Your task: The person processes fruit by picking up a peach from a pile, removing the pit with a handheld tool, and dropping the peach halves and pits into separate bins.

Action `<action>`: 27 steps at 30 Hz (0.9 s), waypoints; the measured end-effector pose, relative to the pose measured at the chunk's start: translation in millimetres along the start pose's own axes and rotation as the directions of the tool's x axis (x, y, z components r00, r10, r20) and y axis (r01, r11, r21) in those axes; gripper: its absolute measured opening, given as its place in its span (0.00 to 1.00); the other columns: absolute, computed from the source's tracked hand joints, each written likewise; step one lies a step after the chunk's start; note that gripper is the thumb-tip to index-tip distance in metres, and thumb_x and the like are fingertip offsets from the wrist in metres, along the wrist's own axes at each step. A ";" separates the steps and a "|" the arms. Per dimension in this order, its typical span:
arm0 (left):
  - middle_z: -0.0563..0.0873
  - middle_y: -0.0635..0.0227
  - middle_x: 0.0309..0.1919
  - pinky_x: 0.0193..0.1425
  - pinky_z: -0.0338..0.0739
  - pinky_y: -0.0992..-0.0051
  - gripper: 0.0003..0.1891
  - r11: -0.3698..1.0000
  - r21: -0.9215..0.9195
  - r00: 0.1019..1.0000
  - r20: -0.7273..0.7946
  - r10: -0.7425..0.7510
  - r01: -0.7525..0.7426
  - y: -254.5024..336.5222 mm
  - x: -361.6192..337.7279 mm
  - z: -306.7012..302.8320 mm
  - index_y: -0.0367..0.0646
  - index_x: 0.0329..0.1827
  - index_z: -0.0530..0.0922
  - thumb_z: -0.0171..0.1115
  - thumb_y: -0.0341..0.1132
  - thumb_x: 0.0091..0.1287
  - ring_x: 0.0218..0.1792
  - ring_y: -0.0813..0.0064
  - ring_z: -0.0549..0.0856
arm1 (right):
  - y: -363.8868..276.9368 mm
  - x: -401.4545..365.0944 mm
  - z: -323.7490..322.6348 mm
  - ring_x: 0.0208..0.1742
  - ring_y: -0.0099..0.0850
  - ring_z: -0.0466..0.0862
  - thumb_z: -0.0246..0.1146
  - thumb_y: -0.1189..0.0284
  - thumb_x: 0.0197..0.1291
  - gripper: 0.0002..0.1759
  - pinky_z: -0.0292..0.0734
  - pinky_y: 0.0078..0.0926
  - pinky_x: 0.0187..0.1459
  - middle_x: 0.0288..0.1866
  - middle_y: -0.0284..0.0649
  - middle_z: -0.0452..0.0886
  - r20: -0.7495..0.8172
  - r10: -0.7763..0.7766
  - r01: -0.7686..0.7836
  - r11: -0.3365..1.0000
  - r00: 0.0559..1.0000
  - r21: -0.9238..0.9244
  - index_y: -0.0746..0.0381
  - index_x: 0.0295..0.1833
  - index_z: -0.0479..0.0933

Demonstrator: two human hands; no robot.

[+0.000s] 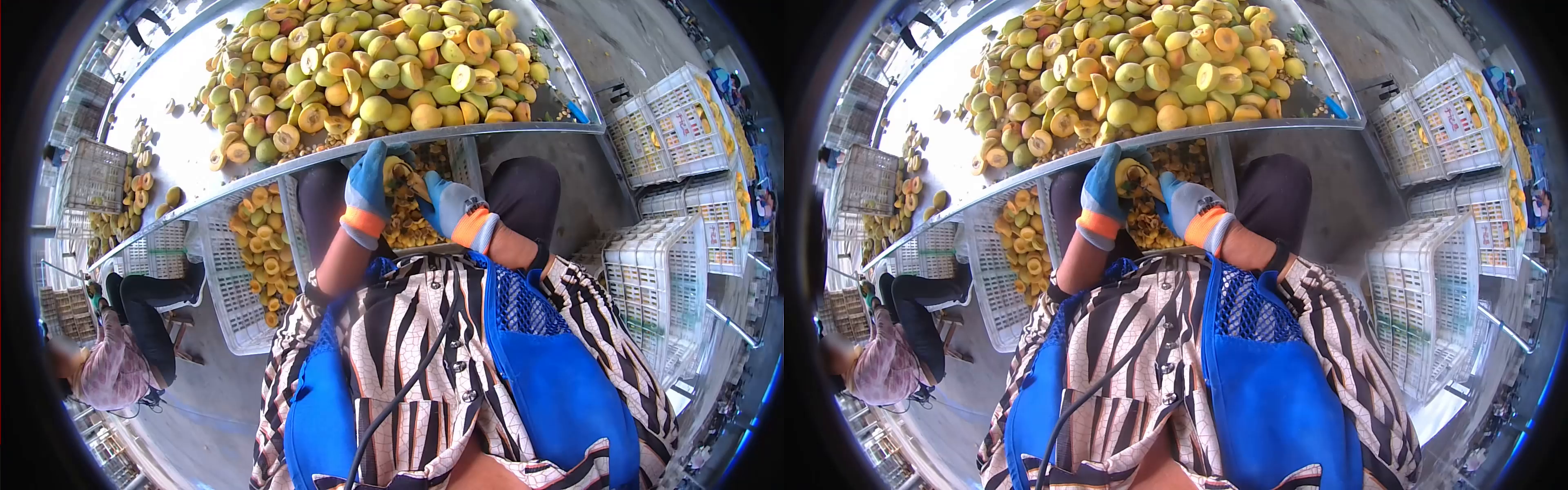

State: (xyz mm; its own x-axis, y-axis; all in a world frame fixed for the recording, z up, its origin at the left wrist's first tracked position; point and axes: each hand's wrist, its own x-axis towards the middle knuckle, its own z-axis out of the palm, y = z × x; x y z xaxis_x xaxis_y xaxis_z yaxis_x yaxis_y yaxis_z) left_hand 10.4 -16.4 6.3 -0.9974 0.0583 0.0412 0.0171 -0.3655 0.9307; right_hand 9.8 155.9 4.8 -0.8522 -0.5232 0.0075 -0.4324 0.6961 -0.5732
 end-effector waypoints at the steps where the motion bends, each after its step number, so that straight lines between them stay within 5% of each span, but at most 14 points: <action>1: 0.85 0.62 0.40 0.48 0.78 0.75 0.14 1.000 -0.024 0.996 -0.093 0.005 -0.007 4.5 -0.7 9.2 0.34 0.48 0.78 0.48 0.35 0.73 0.40 0.73 0.84 | 4.8 0.6 4.5 0.34 0.57 0.81 0.62 0.70 0.55 0.15 0.75 0.50 0.34 0.30 0.59 0.80 0.013 -0.010 0.011 0.999 1.000 -0.043 0.66 0.43 0.67; 2: 0.86 0.63 0.35 0.44 0.78 0.76 0.20 0.999 -0.046 0.983 -0.184 0.008 -0.017 6.1 -1.3 14.3 0.33 0.41 0.82 0.50 0.44 0.73 0.36 0.74 0.83 | 9.3 0.9 8.1 0.34 0.57 0.81 0.62 0.71 0.55 0.15 0.76 0.50 0.34 0.30 0.59 0.80 0.025 -0.020 0.022 0.996 0.999 -0.086 0.67 0.43 0.67; 7: 0.86 0.63 0.32 0.41 0.76 0.78 0.19 1.000 -0.021 0.973 -0.231 -0.017 0.012 -7.1 3.1 9.6 0.33 0.38 0.82 0.52 0.43 0.72 0.33 0.75 0.82 | 12.3 -1.6 21.3 0.35 0.57 0.81 0.64 0.71 0.52 0.17 0.76 0.49 0.35 0.30 0.59 0.80 0.052 0.014 -0.012 0.999 0.999 -0.041 0.68 0.43 0.68; 9: 0.86 0.66 0.35 0.47 0.78 0.77 0.19 0.982 0.179 0.982 -0.188 -0.030 0.065 -12.1 2.5 5.1 0.37 0.44 0.80 0.40 0.38 0.76 0.37 0.75 0.85 | 13.5 -5.3 26.8 0.36 0.57 0.81 0.65 0.70 0.52 0.17 0.76 0.48 0.37 0.31 0.60 0.80 0.028 0.002 -0.003 0.999 1.000 0.032 0.67 0.43 0.69; 13: 0.87 0.67 0.36 0.47 0.77 0.77 0.21 0.935 0.350 0.982 -0.145 0.121 -0.064 -17.0 1.7 7.1 0.36 0.41 0.81 0.39 0.39 0.76 0.36 0.75 0.85 | 11.5 -10.5 32.9 0.34 0.57 0.80 0.64 0.69 0.54 0.15 0.75 0.48 0.33 0.29 0.60 0.79 -0.011 0.047 -0.046 0.994 0.999 0.101 0.68 0.42 0.71; 16: 0.87 0.66 0.35 0.48 0.77 0.75 0.20 0.971 0.216 0.978 -0.201 -0.061 0.105 -12.3 4.1 7.2 0.36 0.45 0.80 0.41 0.41 0.75 0.38 0.73 0.85 | 17.2 -7.4 35.5 0.34 0.59 0.80 0.64 0.67 0.56 0.16 0.75 0.48 0.32 0.30 0.61 0.79 -0.047 0.015 -0.008 0.990 0.999 0.139 0.68 0.42 0.71; 18: 0.86 0.63 0.40 0.50 0.78 0.73 0.22 0.963 -0.143 0.943 -0.212 -0.255 0.228 -23.9 8.5 -1.0 0.37 0.52 0.77 0.41 0.46 0.75 0.41 0.71 0.84 | 22.4 -0.2 35.1 0.28 0.51 0.82 0.63 0.65 0.58 0.17 0.76 0.44 0.29 0.27 0.54 0.81 -0.076 -0.005 0.016 0.990 0.997 0.138 0.67 0.45 0.72; 19: 0.86 0.63 0.40 0.50 0.78 0.73 0.22 0.965 -0.139 0.945 -0.213 -0.248 0.222 -42.4 10.5 -12.5 0.37 0.52 0.77 0.41 0.46 0.75 0.41 0.71 0.84 | 15.4 1.7 29.1 0.28 0.51 0.82 0.63 0.65 0.58 0.17 0.76 0.44 0.29 0.27 0.54 0.81 -0.080 -0.011 0.022 0.990 0.997 0.138 0.67 0.45 0.72; 21: 0.84 0.60 0.46 0.55 0.77 0.70 0.20 1.000 -0.016 0.957 -0.288 -0.012 0.008 -81.8 14.3 -37.6 0.38 0.58 0.73 0.53 0.42 0.70 0.45 0.69 0.84 | -8.2 4.3 7.8 0.32 0.44 0.85 0.64 0.62 0.57 0.19 0.79 0.38 0.33 0.29 0.54 0.82 0.202 0.394 -0.438 0.718 0.897 0.541 0.65 0.47 0.76; 22: 0.82 0.60 0.51 0.58 0.76 0.69 0.22 0.654 0.744 0.966 -0.043 0.256 -0.140 -28.1 -4.5 -7.5 0.37 0.58 0.72 0.63 0.31 0.61 0.49 0.68 0.83 | -12.4 5.4 3.0 0.30 0.37 0.85 0.64 0.59 0.57 0.20 0.79 0.33 0.32 0.28 0.49 0.82 0.259 0.448 -0.501 0.596 0.856 0.627 0.63 0.47 0.77; 23: 0.82 0.60 0.51 0.58 0.76 0.69 0.22 0.653 0.744 0.965 -0.041 0.259 -0.144 -24.6 -4.3 -7.2 0.37 0.58 0.72 0.63 0.31 0.61 0.49 0.68 0.83 | -9.7 6.4 4.4 0.30 0.37 0.85 0.64 0.59 0.57 0.20 0.79 0.33 0.32 0.28 0.49 0.82 0.256 0.447 -0.499 0.597 0.857 0.628 0.63 0.47 0.77; 25: 0.82 0.60 0.50 0.60 0.75 0.70 0.29 0.623 0.755 0.964 0.047 0.262 -0.206 -20.5 -5.9 -7.5 0.38 0.59 0.71 0.68 0.23 0.52 0.51 0.67 0.82 | -5.8 8.8 5.2 0.29 0.40 0.85 0.65 0.58 0.57 0.20 0.79 0.35 0.33 0.28 0.47 0.83 -0.240 0.235 -0.054 0.811 0.942 0.582 0.62 0.48 0.77; 27: 0.82 0.60 0.50 0.60 0.75 0.70 0.28 0.559 0.792 0.954 0.097 0.284 -0.247 -16.2 -6.9 -2.6 0.38 0.59 0.71 0.68 0.23 0.52 0.51 0.67 0.82 | -3.0 9.9 8.1 0.30 0.45 0.85 0.66 0.59 0.56 0.19 0.78 0.37 0.33 0.29 0.49 0.83 -0.274 0.163 0.012 0.840 0.948 0.543 0.60 0.47 0.78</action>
State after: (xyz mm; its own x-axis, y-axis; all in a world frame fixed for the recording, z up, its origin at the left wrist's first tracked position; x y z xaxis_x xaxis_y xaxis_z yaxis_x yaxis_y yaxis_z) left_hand 16.8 -13.2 -10.0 -0.9400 0.0423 0.3385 0.3106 0.5166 0.7979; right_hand 5.1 144.7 -0.1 -0.9589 -0.2479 0.1380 -0.2137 0.3110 -0.9261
